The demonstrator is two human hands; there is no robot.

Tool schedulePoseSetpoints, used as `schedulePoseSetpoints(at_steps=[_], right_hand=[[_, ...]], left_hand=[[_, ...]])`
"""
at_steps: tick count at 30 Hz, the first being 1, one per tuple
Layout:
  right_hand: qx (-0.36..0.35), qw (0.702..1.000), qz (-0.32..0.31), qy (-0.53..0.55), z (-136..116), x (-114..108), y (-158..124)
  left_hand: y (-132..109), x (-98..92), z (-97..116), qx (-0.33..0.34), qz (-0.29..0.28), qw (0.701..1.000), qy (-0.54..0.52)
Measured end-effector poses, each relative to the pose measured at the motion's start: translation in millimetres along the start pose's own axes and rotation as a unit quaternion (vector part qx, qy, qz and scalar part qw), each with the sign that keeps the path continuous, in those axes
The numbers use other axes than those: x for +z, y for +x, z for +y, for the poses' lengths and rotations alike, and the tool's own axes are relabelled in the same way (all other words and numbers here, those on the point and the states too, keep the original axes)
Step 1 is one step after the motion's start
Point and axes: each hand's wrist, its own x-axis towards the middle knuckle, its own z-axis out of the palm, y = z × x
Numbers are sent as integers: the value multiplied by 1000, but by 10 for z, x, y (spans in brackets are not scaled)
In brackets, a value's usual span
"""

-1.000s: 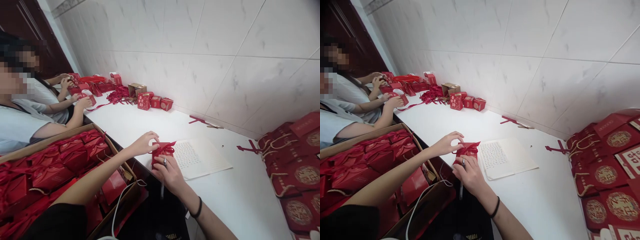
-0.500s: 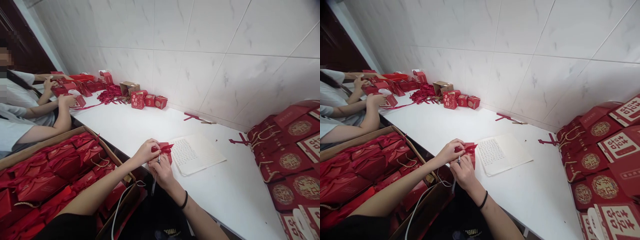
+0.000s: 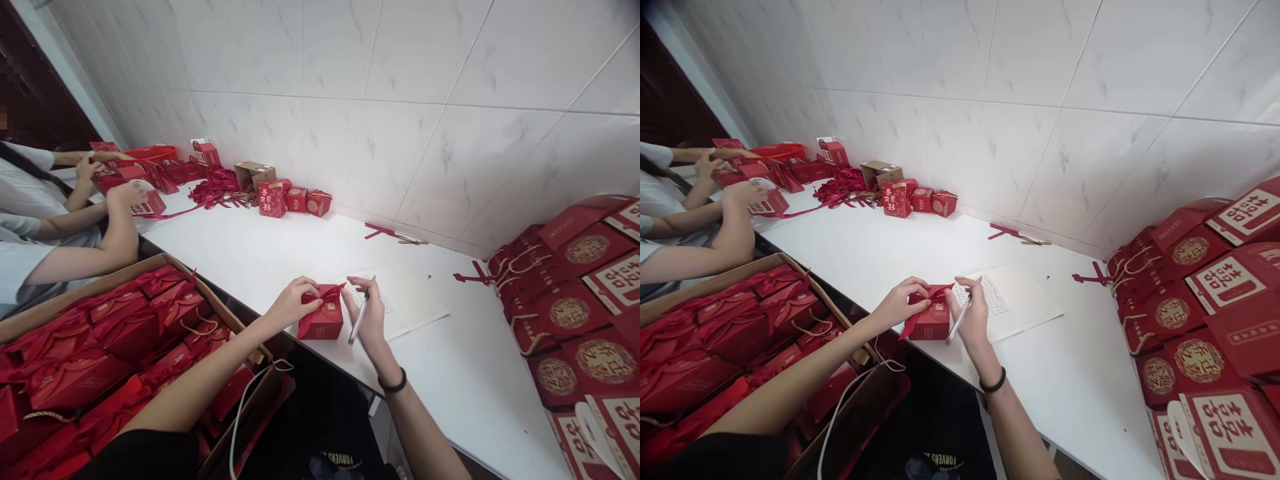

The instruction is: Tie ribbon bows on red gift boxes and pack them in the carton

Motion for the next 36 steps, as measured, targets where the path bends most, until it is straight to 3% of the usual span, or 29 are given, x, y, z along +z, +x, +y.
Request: schedulePoseSetpoints(at_steps=[2,4,15,19,25,36], right_hand=[[122,991,-31,50,106,-46,127],[178,975,-69,115,175,-44,186],[305,920,7,244,169,56,-99],[319,911,51,255,91,25,-217],[292,923,120,221,-80,-68,-472],[252,946,169,114,-229,-174,-667]], left_hand=[[2,-6,5,-4,-5,1000,-5],[11,-7,11,-8,-13,1000,-7],[80,3,-74,56,-23,998,-13],[114,28,-62,77,-40,996,-26],[143,147,18,118,-71,990,-32],[104,168,85,171,-131,976,-24]])
